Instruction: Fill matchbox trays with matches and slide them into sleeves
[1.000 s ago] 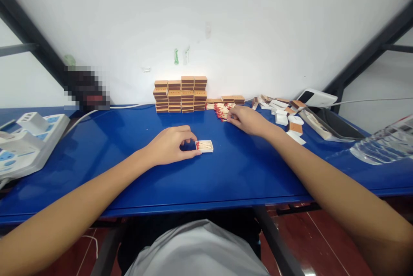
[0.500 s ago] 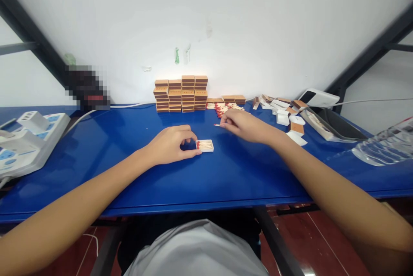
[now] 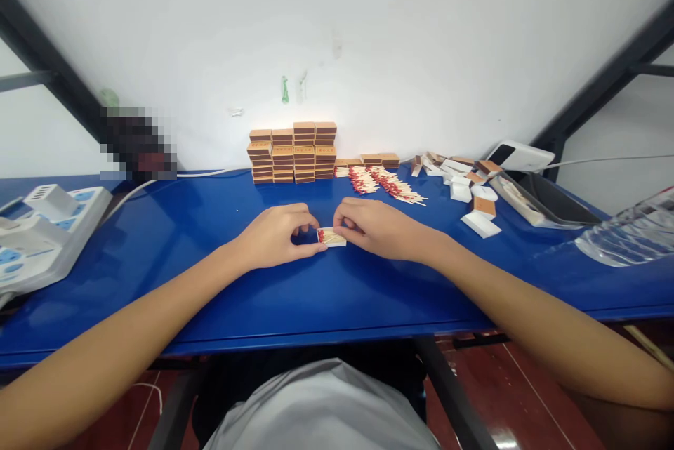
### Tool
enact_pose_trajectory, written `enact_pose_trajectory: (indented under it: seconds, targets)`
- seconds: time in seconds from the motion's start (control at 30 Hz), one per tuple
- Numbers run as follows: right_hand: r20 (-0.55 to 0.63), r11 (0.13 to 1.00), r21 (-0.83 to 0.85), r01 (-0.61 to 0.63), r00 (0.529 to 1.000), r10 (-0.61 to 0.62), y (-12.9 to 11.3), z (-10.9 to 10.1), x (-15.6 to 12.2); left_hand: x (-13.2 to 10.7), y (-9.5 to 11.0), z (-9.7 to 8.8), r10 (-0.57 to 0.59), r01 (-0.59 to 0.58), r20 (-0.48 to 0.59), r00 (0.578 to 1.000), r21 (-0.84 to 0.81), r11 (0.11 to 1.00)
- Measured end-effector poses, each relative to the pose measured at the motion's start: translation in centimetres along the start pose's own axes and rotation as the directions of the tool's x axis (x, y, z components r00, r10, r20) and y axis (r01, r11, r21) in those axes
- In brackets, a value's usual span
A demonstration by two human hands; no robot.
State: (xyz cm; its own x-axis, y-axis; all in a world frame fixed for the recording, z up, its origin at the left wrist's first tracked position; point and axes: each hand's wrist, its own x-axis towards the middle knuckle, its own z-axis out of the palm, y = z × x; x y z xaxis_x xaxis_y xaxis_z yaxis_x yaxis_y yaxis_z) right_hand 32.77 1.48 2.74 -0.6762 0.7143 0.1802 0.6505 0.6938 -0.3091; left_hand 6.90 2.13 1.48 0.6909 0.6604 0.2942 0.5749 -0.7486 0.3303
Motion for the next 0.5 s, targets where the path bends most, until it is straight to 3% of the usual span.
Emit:
enact_pose_trajectory:
  seconds: [0.13, 0.3, 0.5]
  targets:
    - [-0.068, 0.999, 0.036, 0.014, 0.998, -0.011, 2.3, -0.7, 0.3, 0.0, 0.0, 0.0, -0.013, 0.013, 0.002, 1.0, -0.015, 1.0]
    - [-0.203, 0.981, -0.129, -0.148, 0.972, 0.12, 7.5, -1.3, 0.4, 0.0, 0.1, -0.1, 0.0, 0.0, 0.013, 1.0, -0.021, 1.0]
    - [-0.151, 0.938, -0.227, -0.262, 0.961, 0.232, 12.1, -1.2, 0.1, -0.1, 0.1, -0.1, 0.013, -0.013, 0.021, 1.0, -0.02, 1.0]
